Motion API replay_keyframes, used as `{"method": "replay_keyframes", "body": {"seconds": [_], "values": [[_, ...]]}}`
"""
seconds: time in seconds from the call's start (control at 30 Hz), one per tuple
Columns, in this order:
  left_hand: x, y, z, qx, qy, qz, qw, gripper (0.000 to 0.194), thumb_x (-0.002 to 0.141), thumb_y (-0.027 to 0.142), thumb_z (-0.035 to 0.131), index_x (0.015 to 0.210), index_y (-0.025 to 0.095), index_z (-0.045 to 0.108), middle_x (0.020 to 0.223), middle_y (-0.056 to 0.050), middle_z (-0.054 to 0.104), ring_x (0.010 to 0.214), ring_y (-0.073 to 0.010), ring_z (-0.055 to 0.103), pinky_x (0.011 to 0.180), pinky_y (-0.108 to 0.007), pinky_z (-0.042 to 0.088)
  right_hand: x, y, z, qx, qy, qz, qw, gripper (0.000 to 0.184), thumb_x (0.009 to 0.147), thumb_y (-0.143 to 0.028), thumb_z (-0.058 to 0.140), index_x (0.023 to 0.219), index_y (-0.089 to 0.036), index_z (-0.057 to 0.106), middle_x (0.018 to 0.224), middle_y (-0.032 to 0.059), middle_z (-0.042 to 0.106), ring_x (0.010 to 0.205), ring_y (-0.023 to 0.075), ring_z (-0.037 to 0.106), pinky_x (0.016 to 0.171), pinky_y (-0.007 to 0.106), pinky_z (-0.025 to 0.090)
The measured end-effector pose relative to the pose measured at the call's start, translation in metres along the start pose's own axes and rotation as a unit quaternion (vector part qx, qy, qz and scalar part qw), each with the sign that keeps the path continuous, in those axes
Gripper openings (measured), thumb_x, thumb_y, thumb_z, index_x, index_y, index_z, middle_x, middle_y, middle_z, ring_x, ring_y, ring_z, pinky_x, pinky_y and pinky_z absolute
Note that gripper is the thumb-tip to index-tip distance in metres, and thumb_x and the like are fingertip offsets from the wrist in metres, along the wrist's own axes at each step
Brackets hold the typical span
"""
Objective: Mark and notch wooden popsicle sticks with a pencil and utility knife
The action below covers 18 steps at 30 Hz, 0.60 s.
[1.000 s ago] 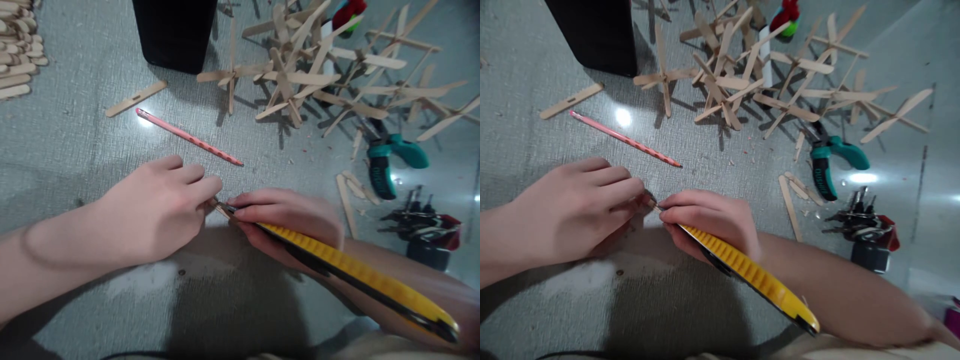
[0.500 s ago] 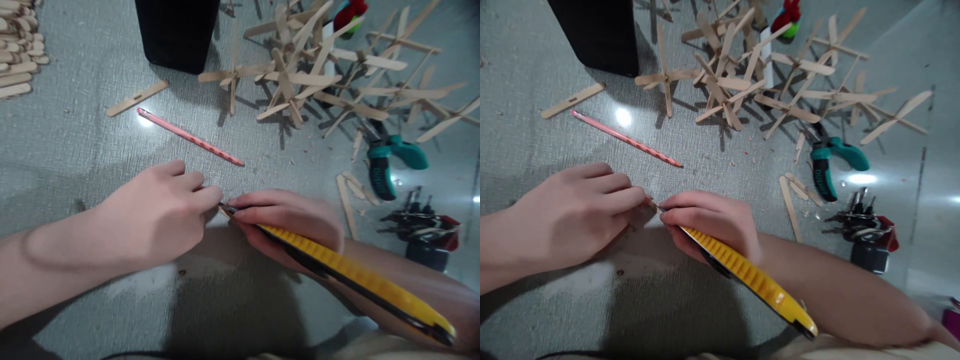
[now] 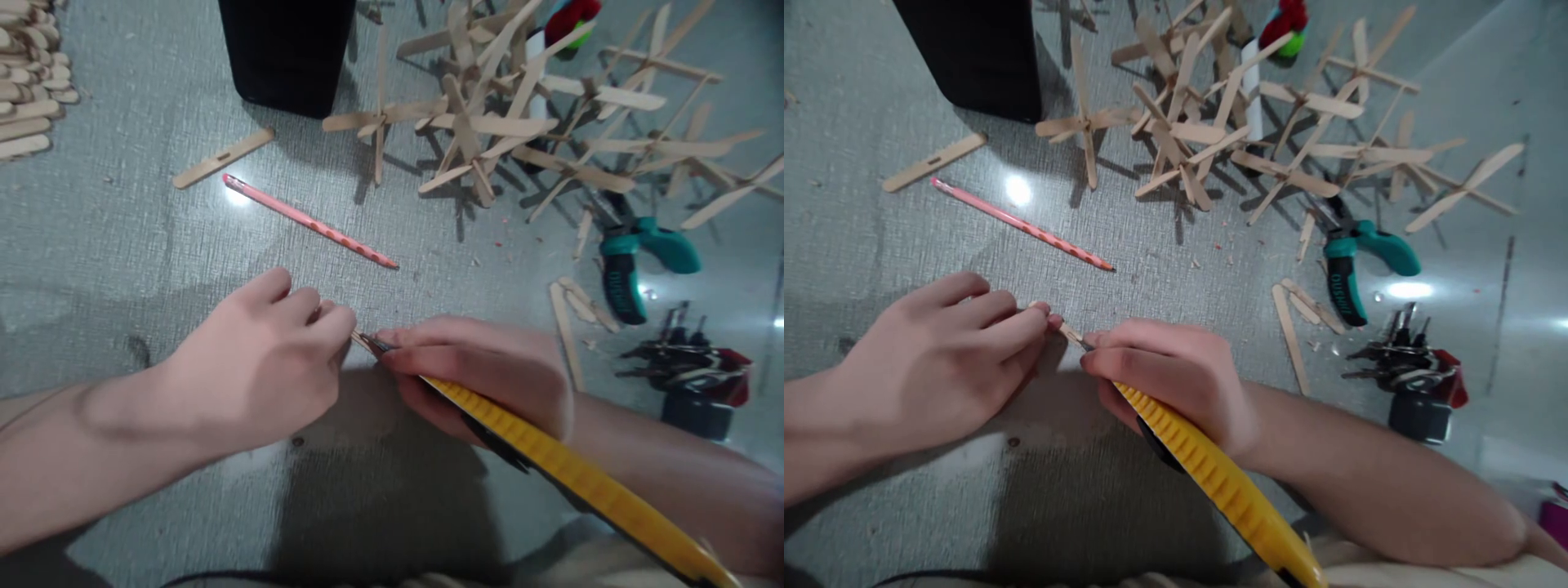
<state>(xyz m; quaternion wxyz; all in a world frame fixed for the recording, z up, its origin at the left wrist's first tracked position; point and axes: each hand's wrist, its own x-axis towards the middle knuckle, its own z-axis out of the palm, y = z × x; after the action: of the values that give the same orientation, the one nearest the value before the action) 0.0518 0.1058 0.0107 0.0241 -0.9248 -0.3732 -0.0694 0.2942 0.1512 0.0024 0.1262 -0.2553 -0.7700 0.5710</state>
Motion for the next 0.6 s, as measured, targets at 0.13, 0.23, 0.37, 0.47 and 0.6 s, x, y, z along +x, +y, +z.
{"method": "replay_keyframes", "body": {"seconds": [0.13,0.23,0.37,0.47,0.6], "values": [[-0.001,-0.002,0.002,-0.001,0.021,0.004,1.000,0.026,0.088,0.007,0.061,0.068,0.018,0.071,0.072,-0.003,0.065,0.058,-0.0193,0.056,0.053,-0.036,0.042,0.000,0.003,-0.001,-0.054,0.030,-0.024,0.998,0.031,0.101,-0.008,0.055,0.075,-0.024,0.061,0.062,-0.0051,0.072,0.052,0.0092,0.071,0.056,0.014,0.060],[-0.001,-0.001,0.005,0.028,0.052,0.027,0.998,0.021,0.091,0.006,0.063,0.079,0.014,0.077,0.079,-0.004,0.071,0.064,-0.0184,0.062,0.055,-0.034,0.046,0.001,0.006,-0.005,-0.146,0.103,-0.131,0.975,0.017,0.087,-0.010,0.072,0.096,-0.024,0.069,0.093,0.0050,0.083,0.080,0.0192,0.082,0.069,0.022,0.068],[-0.003,0.004,0.006,0.075,0.059,0.050,0.994,0.022,0.098,0.007,0.058,0.103,0.006,0.079,0.097,-0.012,0.079,0.079,-0.0208,0.071,0.060,-0.033,0.053,0.001,0.008,-0.009,-0.183,0.161,-0.165,0.956,0.028,0.084,-0.007,0.068,0.104,-0.026,0.070,0.094,0.0061,0.084,0.079,0.0194,0.082,0.068,0.025,0.069],[-0.004,0.008,0.005,0.078,0.057,0.032,0.995,0.025,0.101,0.011,0.057,0.109,-0.001,0.078,0.107,-0.019,0.080,0.083,-0.0237,0.074,0.062,-0.034,0.056,-0.003,0.008,-0.007,-0.192,0.161,-0.181,0.951,0.026,0.082,-0.007,0.071,0.102,-0.023,0.072,0.096,0.0077,0.084,0.079,0.0208,0.082,0.068,0.025,0.069],[-0.004,0.006,0.005,0.071,0.058,0.020,0.996,0.027,0.103,0.014,0.058,0.111,-0.005,0.076,0.114,-0.022,0.078,0.089,-0.0268,0.076,0.066,-0.036,0.059,-0.012,0.010,-0.001,-0.152,0.160,-0.123,0.968,0.011,0.093,-0.020,0.069,0.100,-0.024,0.076,0.082,0.0034,0.082,0.062,0.0181,0.078,0.059,0.026,0.067]]}}
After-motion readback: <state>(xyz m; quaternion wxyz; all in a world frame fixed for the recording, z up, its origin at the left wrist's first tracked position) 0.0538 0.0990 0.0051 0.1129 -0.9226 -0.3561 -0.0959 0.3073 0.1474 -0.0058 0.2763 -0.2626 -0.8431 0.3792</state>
